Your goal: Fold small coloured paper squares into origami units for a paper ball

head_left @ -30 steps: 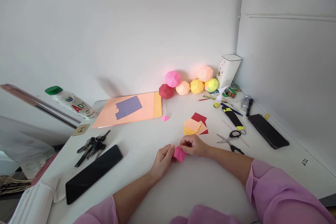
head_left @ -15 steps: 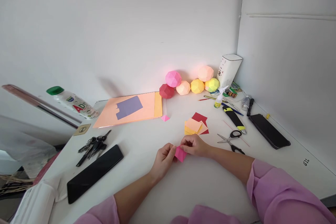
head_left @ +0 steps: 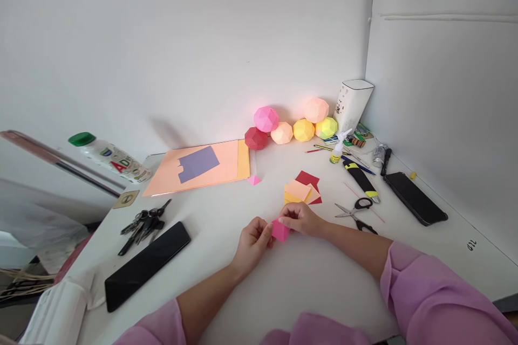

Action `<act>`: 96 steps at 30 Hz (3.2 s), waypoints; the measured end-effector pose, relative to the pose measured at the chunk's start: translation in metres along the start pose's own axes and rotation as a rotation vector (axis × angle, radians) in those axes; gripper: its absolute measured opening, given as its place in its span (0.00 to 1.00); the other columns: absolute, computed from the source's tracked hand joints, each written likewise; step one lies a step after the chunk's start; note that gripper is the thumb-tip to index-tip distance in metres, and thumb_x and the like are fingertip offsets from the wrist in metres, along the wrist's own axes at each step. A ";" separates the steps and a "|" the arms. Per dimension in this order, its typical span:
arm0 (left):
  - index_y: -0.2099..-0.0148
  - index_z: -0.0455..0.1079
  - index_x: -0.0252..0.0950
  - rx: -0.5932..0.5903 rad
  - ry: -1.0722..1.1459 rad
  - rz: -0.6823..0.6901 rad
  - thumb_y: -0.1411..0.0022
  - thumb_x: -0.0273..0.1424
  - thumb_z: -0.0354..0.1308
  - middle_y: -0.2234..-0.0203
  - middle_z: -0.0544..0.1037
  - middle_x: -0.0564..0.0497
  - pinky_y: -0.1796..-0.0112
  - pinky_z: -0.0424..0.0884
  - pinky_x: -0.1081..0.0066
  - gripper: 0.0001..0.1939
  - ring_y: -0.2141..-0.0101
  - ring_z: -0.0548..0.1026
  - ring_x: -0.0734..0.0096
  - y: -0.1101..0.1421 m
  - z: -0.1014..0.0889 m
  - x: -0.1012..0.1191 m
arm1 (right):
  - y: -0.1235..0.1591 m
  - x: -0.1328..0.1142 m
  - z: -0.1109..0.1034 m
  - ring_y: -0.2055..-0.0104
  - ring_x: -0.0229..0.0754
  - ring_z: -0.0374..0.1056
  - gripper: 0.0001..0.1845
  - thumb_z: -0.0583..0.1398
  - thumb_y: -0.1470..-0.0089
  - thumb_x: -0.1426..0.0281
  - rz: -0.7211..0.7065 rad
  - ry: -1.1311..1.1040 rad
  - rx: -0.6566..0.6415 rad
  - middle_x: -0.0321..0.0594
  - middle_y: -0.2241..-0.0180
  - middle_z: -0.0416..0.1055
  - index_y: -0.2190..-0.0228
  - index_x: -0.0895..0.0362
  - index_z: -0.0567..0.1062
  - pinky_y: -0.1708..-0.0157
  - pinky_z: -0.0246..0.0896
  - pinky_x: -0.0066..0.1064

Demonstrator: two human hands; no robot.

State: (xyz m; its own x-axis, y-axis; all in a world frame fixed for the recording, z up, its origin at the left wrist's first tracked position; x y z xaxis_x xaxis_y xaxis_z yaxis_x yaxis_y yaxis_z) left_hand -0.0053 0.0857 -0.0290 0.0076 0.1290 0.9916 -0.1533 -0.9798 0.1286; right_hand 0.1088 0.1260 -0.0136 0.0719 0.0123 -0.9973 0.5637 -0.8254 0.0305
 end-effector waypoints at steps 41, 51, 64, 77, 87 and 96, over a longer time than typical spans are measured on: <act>0.51 0.55 0.40 0.007 0.222 0.021 0.43 0.40 0.58 0.75 0.72 0.56 0.75 0.67 0.73 0.22 0.77 0.70 0.74 -0.003 0.002 0.009 | -0.002 0.005 0.000 0.78 0.33 0.63 0.18 0.62 0.49 0.62 0.009 -0.106 -0.018 0.34 0.77 0.67 0.59 0.59 0.72 0.77 0.60 0.26; 0.56 0.64 0.37 -0.041 0.186 0.025 0.44 0.39 0.59 0.71 0.73 0.52 0.74 0.67 0.74 0.16 0.75 0.70 0.76 -0.004 0.004 0.004 | 0.000 -0.002 0.006 0.76 0.33 0.62 0.15 0.61 0.48 0.62 -0.041 -0.058 -0.056 0.35 0.74 0.67 0.62 0.59 0.73 0.75 0.60 0.27; 0.56 0.64 0.36 -0.029 0.136 0.008 0.45 0.40 0.60 0.70 0.75 0.50 0.71 0.70 0.71 0.17 0.72 0.73 0.72 -0.002 0.004 0.003 | -0.002 0.004 0.002 0.76 0.34 0.64 0.14 0.62 0.50 0.61 -0.018 -0.092 -0.009 0.35 0.74 0.68 0.66 0.59 0.74 0.76 0.61 0.27; 0.57 0.65 0.36 -0.006 0.144 -0.001 0.46 0.39 0.61 0.69 0.75 0.50 0.71 0.70 0.70 0.18 0.72 0.73 0.71 -0.003 0.002 0.001 | -0.001 -0.002 0.003 0.76 0.34 0.62 0.15 0.61 0.49 0.60 -0.040 -0.008 -0.005 0.35 0.75 0.67 0.65 0.59 0.74 0.76 0.59 0.27; 0.57 0.64 0.36 -0.008 0.135 -0.006 0.47 0.40 0.61 0.69 0.74 0.50 0.71 0.70 0.71 0.18 0.72 0.73 0.71 -0.003 0.002 0.001 | 0.000 0.000 0.003 0.77 0.34 0.61 0.16 0.61 0.49 0.59 -0.035 0.017 0.002 0.35 0.76 0.67 0.65 0.60 0.74 0.76 0.58 0.27; 0.58 0.65 0.36 0.014 0.114 -0.006 0.48 0.41 0.62 0.70 0.74 0.51 0.72 0.70 0.71 0.19 0.74 0.72 0.72 -0.003 0.001 0.003 | 0.000 0.000 0.002 0.77 0.34 0.61 0.17 0.61 0.50 0.58 -0.045 0.035 0.016 0.35 0.76 0.67 0.66 0.59 0.75 0.76 0.58 0.27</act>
State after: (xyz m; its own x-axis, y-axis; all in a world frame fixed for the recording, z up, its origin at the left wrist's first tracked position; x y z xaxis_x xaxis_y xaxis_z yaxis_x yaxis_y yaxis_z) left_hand -0.0034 0.0888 -0.0265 -0.1040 0.1509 0.9831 -0.1401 -0.9808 0.1357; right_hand 0.1069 0.1246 -0.0133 0.0756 0.0688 -0.9948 0.5536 -0.8326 -0.0155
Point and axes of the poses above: each hand's wrist, its own y-axis away from the middle knuckle, its own z-axis out of the palm, x = y × z, the point moved 9 cm from there along -y, towards the middle knuckle
